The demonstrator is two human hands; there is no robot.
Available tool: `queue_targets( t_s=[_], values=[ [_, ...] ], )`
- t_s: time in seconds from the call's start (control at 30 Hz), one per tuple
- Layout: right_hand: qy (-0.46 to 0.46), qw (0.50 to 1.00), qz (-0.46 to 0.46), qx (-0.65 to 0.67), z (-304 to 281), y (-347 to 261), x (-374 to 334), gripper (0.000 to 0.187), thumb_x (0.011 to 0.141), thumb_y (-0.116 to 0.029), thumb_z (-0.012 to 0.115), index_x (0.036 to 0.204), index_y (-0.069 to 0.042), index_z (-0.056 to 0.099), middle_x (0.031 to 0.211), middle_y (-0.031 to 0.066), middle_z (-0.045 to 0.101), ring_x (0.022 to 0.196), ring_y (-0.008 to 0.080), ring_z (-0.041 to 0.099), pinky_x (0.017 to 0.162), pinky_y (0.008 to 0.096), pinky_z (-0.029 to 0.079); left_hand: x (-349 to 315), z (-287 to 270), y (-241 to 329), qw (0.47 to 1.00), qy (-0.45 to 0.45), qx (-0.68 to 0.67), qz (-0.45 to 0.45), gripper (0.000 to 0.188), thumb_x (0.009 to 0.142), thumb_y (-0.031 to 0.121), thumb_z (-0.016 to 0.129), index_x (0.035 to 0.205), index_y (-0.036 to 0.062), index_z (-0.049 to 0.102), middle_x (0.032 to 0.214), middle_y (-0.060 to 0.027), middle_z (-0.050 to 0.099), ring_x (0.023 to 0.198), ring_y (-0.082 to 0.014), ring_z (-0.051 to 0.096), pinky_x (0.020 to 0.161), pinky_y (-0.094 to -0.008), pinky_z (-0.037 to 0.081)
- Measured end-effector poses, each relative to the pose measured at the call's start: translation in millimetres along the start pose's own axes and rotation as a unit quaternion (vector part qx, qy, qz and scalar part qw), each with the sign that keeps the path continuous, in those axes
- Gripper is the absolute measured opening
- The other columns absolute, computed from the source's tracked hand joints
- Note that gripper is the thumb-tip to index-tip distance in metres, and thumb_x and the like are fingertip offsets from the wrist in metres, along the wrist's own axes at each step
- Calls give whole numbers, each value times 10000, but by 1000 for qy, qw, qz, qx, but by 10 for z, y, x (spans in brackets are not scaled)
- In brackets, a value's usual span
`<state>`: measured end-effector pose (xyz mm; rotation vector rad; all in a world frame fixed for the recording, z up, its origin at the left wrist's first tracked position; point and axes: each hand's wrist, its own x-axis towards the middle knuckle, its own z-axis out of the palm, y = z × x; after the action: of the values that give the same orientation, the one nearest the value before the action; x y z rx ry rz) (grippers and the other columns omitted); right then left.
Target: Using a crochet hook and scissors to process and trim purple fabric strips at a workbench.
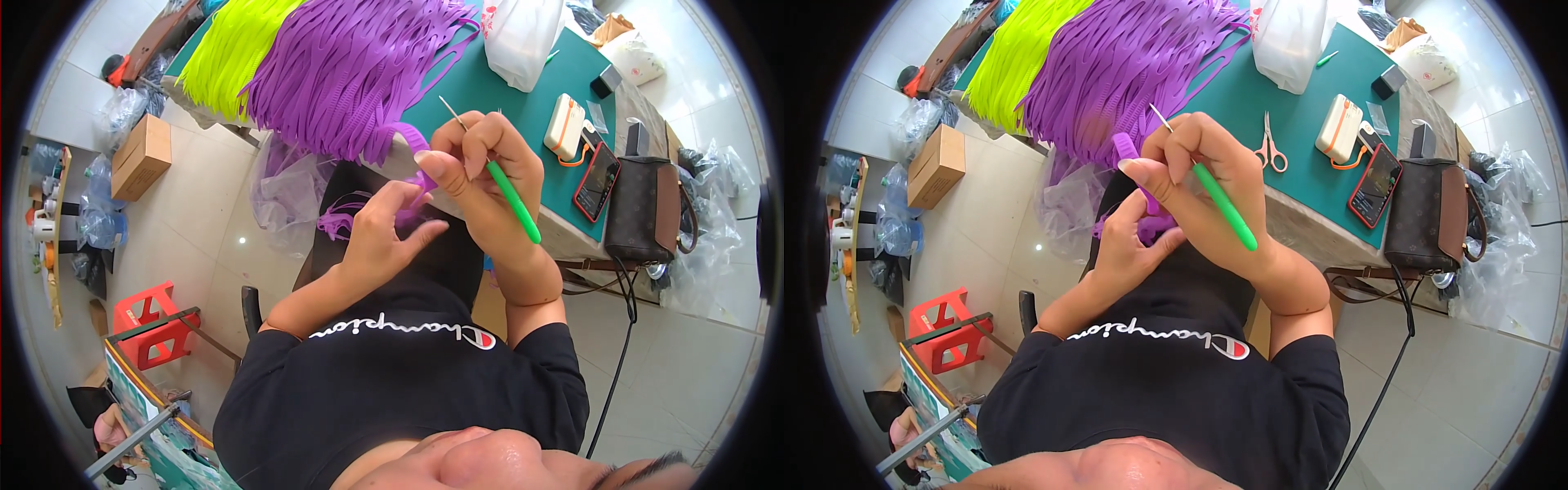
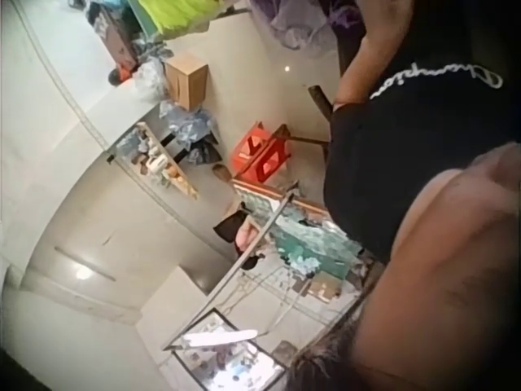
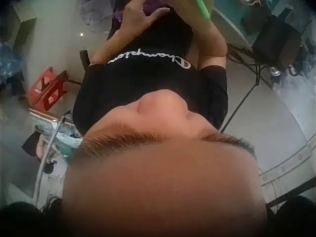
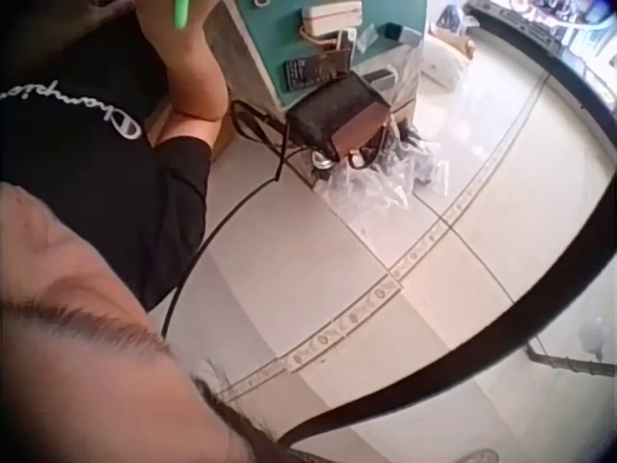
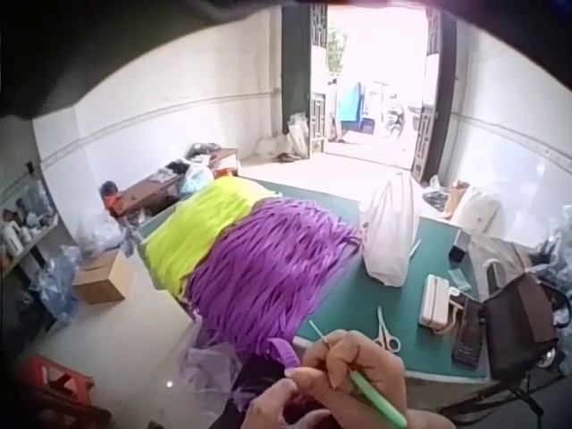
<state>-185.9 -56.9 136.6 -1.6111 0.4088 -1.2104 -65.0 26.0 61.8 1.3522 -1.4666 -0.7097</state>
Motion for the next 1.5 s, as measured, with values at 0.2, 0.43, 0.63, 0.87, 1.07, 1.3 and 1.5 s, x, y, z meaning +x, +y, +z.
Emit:
queue_targets(
  t_s=[0.2,0.43,0.63,0.87,1.07,1.3,1.5],
  values=[
    [24,998,-60,-21,-28,-76,176,320,824,47,664,761,-86,380,758,64,532,647,82,449,570,197,382,6,88,-337,998,48,-44,-17,290,786,163,752,898,22,526,769,-44,566,589,-109,529,540,-255,428],
    [29,997,-66,4,32,-8,467,301,829,29,674,747,-65,400,748,51,570,633,74,506,547,205,423,16,-9,-375,969,-141,-203,-28,231,877,133,660,1057,-6,622,815,-7,600,644,-42,534,583,-209,432],
    [-36,997,-18,-62,-1,258,485,130,864,-23,649,853,3,522,797,49,612,689,88,560,634,215,474,-10,-132,-166,922,-140,-349,-95,263,921,122,600,1148,-9,615,870,-52,642,754,-104,618,710,-237,508],
    [31,995,-12,-97,-147,459,-96,267,970,-144,503,1143,29,610,849,66,604,796,123,575,728,243,472,-60,-154,-239,871,-54,-458,-172,188,924,116,585,1038,-18,649,875,-91,663,737,-137,642,694,-276,541],
    [81,996,21,36,-50,615,-781,194,986,-181,473,975,1,540,844,95,568,741,144,556,716,265,459,-48,-15,-203,913,44,-385,-124,196,894,75,621,1065,-17,650,961,-65,658,843,-129,632,764,-273,517],
    [312,948,-52,25,23,695,-899,210,986,-218,476,979,-8,486,901,153,569,769,178,594,720,314,496,-45,-18,-126,862,11,-473,-185,293,905,63,597,1188,-14,585,955,-51,645,850,-113,627,768,-267,509],
    [145,989,-15,14,81,639,-971,192,975,-188,501,967,4,507,931,143,569,746,172,603,709,289,497,-62,32,-129,854,16,-480,-199,276,922,93,577,1176,-14,589,905,-51,646,745,-110,632,702,-257,521]
  ],
)
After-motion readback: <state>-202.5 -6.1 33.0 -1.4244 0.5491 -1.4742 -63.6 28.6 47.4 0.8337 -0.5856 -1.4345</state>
